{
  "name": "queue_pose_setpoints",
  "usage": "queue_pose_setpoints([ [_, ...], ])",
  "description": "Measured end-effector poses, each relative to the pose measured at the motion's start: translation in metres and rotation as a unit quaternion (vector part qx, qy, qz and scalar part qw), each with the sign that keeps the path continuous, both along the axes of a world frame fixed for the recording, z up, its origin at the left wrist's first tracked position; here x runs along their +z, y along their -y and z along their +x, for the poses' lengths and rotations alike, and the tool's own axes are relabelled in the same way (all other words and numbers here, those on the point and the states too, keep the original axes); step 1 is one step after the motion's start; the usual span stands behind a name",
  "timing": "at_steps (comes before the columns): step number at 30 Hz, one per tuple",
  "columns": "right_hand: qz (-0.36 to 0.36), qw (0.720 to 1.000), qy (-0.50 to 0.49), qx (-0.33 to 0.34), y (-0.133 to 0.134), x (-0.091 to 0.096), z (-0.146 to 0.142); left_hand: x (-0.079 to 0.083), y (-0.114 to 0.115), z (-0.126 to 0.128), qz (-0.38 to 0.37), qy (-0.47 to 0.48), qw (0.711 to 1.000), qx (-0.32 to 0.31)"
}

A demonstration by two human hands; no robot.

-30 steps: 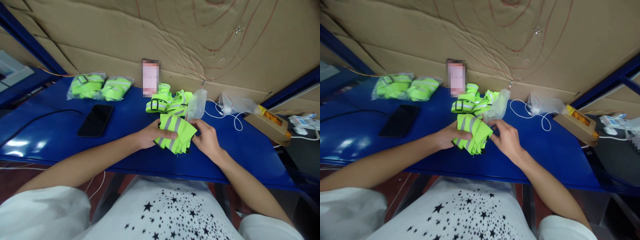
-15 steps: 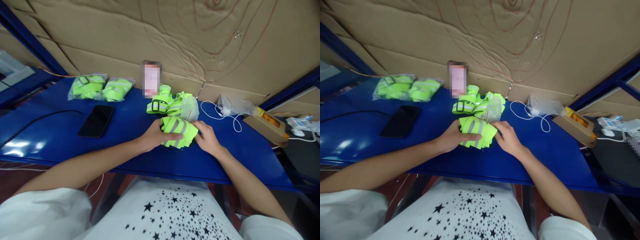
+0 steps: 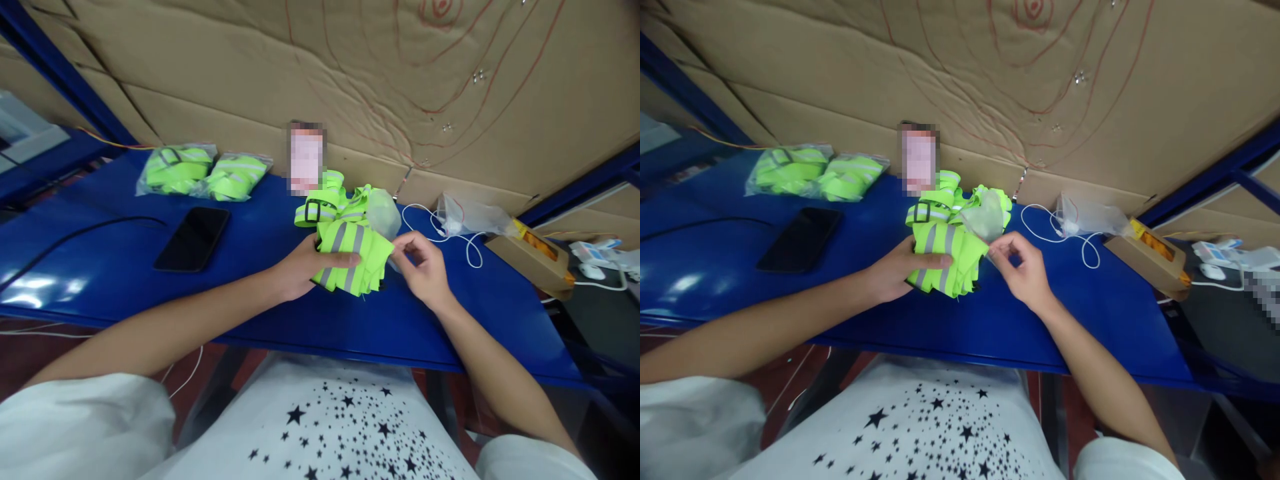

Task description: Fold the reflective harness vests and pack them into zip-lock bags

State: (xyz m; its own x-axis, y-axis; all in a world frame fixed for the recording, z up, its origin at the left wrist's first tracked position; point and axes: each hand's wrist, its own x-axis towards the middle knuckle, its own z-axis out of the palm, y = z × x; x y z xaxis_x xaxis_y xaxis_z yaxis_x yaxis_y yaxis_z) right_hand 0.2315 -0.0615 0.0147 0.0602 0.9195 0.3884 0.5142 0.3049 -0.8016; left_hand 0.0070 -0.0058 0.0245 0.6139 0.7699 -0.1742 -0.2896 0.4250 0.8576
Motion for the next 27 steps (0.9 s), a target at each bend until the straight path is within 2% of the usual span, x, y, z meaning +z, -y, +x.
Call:
queue_pose_setpoints([
  [3, 0.031, 0.996, 0.079, 0.018, 0.007, 0.004, -0.005, 0.000, 0.004, -0.001, 0.014, -0.011, 0.999, -0.034],
  [6, -0.003, 0.997, 0.025, 0.073, 0.007, 0.003, -0.007, -0.002, 0.006, -0.001, 0.022, -0.035, 0.997, -0.061],
  [9, -0.042, 0.992, -0.036, 0.113, 0.001, -0.001, -0.005, -0.006, 0.004, 0.001, 0.006, -0.055, 0.997, -0.056],
  [12, -0.050, 0.990, -0.083, 0.101, -0.004, -0.005, -0.002, -0.010, -0.001, 0.003, -0.020, -0.054, 0.998, -0.031],
  [15, -0.027, 0.994, -0.083, 0.062, -0.004, -0.006, -0.002, -0.011, -0.003, 0.005, -0.031, -0.037, 0.999, -0.012],
  [17, 0.007, 0.998, -0.048, 0.030, -0.002, -0.005, -0.002, -0.009, -0.003, 0.005, -0.031, -0.026, 0.999, 0.002],
  [19, 0.047, 0.999, 0.028, 0.002, 0.001, -0.003, -0.003, -0.007, -0.001, 0.006, -0.028, -0.024, 0.999, 0.018],
  [23, 0.097, 0.977, 0.189, 0.016, 0.005, -0.002, -0.003, -0.004, 0.001, 0.005, -0.019, -0.029, 0.999, 0.023],
  [27, 0.112, 0.971, 0.213, 0.016, 0.005, -0.003, -0.002, -0.005, -0.001, 0.004, -0.012, -0.028, 0.999, 0.027],
])
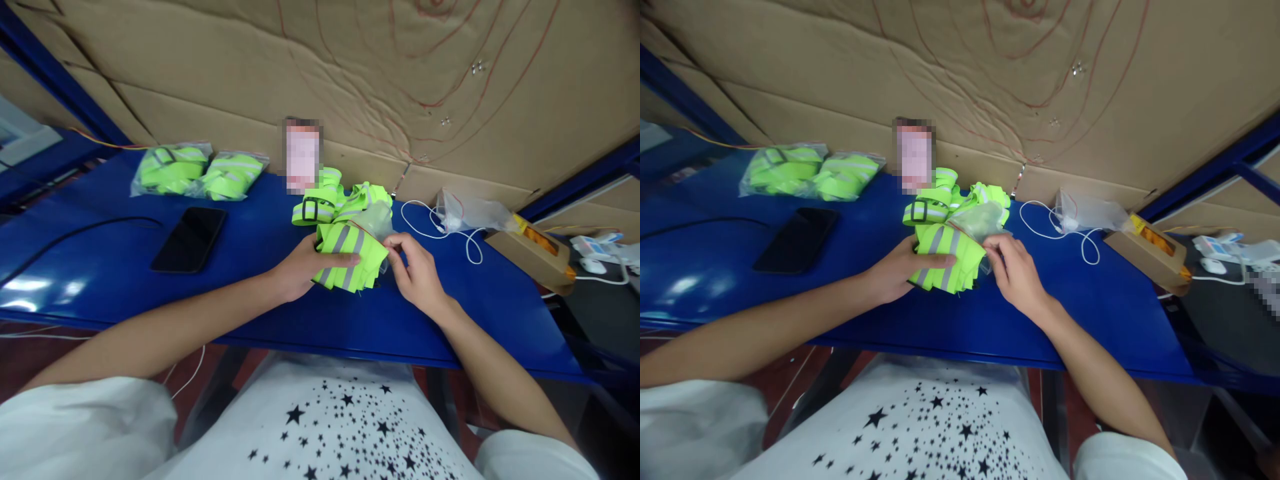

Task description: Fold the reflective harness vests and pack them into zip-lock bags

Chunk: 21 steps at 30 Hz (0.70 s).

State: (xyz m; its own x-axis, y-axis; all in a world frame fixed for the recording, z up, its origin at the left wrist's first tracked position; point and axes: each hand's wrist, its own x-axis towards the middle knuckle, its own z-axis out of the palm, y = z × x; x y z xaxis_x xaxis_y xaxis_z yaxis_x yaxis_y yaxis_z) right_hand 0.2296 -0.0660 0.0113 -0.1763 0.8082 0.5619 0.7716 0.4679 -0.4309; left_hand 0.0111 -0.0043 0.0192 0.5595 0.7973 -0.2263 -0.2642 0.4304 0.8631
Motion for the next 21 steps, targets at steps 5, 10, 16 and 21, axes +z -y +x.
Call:
queue_pose_setpoints([
  [5, 0.018, 0.999, -0.028, 0.004, 0.002, 0.000, -0.004, -0.004, -0.004, 0.000, 0.001, 0.013, 0.999, 0.035],
  [10, 0.008, 1.000, 0.012, 0.024, 0.009, -0.002, -0.015, -0.006, -0.004, 0.003, 0.011, 0.033, 0.996, 0.085],
  [16, 0.003, 1.000, 0.017, 0.008, 0.014, -0.006, -0.021, -0.005, -0.003, 0.005, 0.026, 0.058, 0.991, 0.120],
  [21, -0.031, 0.999, -0.035, -0.011, 0.017, -0.010, -0.038, -0.005, 0.000, 0.009, 0.044, 0.072, 0.984, 0.158],
])
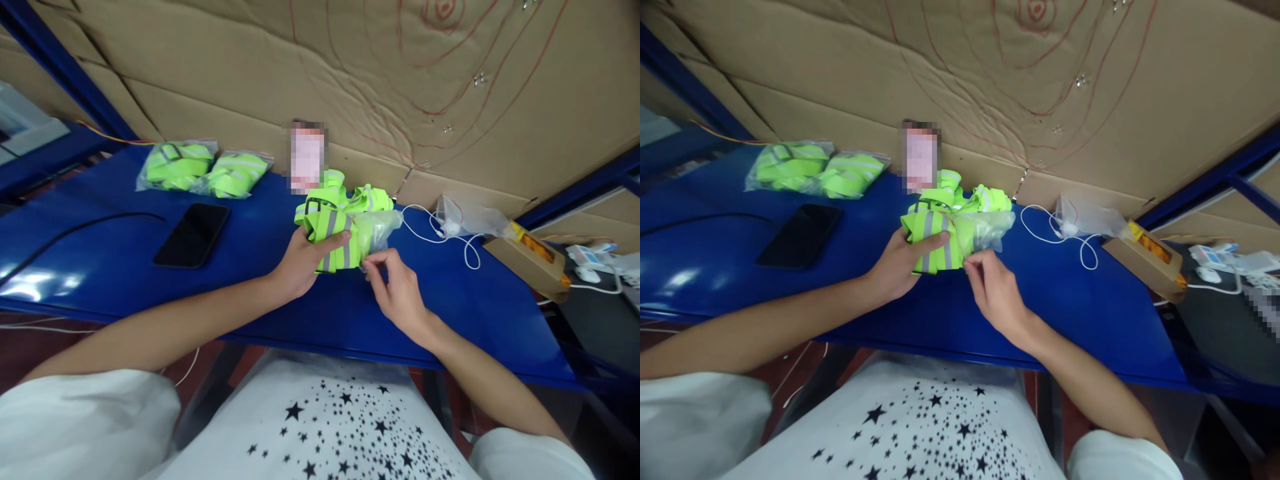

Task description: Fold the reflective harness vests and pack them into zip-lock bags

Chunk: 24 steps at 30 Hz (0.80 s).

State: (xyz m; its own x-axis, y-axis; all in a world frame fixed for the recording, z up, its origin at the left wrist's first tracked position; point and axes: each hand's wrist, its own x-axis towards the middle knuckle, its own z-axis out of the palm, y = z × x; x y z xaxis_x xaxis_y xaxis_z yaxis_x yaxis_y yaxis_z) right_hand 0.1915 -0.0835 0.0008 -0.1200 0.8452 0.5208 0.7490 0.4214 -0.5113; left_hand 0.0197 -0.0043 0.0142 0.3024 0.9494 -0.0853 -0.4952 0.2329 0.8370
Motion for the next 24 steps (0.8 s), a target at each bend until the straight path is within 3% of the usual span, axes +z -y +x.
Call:
queue_pose_setpoints([
  [8, -0.057, 0.991, -0.114, 0.033, 0.002, -0.002, -0.014, -0.016, 0.002, 0.007, 0.127, -0.040, 0.991, 0.022],
  [12, -0.041, 0.995, -0.073, 0.044, 0.002, -0.002, -0.011, -0.005, -0.001, 0.003, 0.055, -0.020, 0.998, 0.000],
  [16, 0.026, 0.999, 0.029, -0.008, -0.001, -0.006, -0.005, 0.008, -0.008, -0.001, -0.022, 0.020, 1.000, 0.006],
  [24, 0.142, 0.977, 0.135, -0.086, -0.011, -0.005, 0.010, -0.003, -0.009, 0.003, -0.077, 0.026, 0.994, -0.066],
])
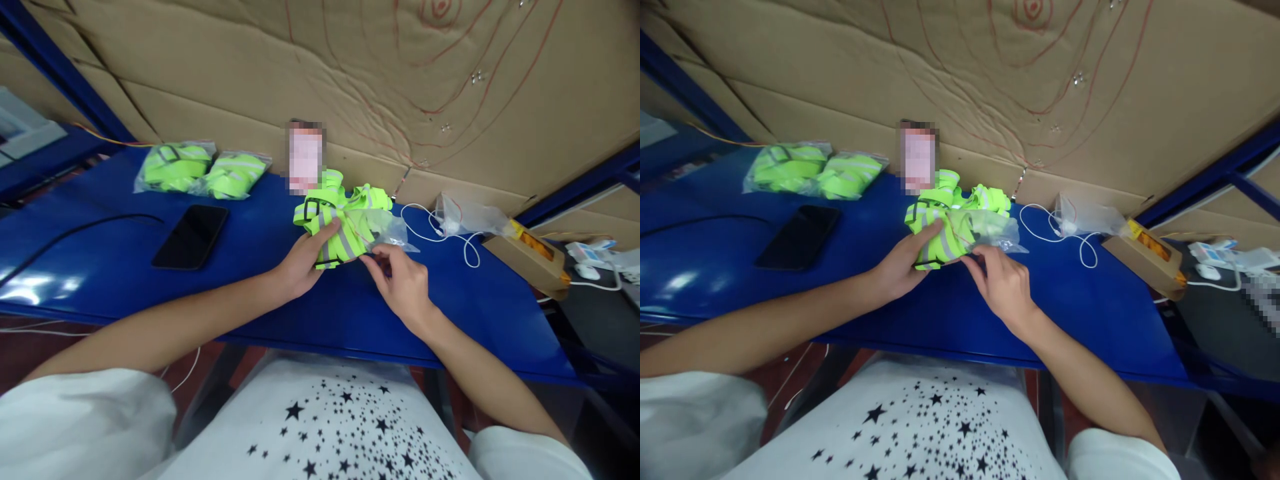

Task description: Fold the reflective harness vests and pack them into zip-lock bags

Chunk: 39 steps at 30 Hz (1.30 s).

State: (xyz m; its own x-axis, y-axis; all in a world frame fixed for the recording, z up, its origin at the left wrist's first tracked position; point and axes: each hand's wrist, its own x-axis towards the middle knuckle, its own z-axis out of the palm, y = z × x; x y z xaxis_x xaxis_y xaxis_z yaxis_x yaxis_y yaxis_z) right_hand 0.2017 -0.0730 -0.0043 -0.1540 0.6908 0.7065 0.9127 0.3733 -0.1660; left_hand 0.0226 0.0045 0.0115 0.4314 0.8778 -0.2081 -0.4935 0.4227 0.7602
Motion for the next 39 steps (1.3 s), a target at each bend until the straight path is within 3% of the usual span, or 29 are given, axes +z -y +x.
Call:
queue_pose_setpoints([
  [7, 0.034, 0.999, 0.023, 0.003, 0.000, 0.006, 0.000, -0.002, 0.000, -0.001, -0.007, 0.001, 0.999, -0.038],
  [16, 0.030, 0.998, 0.054, 0.032, -0.001, -0.003, -0.012, 0.000, 0.002, 0.001, -0.014, -0.019, 0.999, 0.021],
  [21, 0.009, 0.993, 0.065, 0.100, 0.003, -0.004, -0.022, -0.002, -0.005, 0.001, 0.017, 0.009, 0.999, 0.034],
  [27, 0.006, 0.999, -0.029, 0.016, 0.001, 0.001, -0.003, -0.001, -0.001, 0.001, 0.019, 0.013, 1.000, 0.012],
  [32, 0.020, 0.999, 0.034, 0.025, 0.000, -0.001, 0.001, -0.003, 0.006, 0.003, 0.001, -0.008, 1.000, 0.020],
  [39, 0.052, 0.990, 0.098, 0.092, -0.001, -0.004, -0.021, -0.007, 0.011, 0.008, 0.020, -0.002, 0.999, 0.049],
])
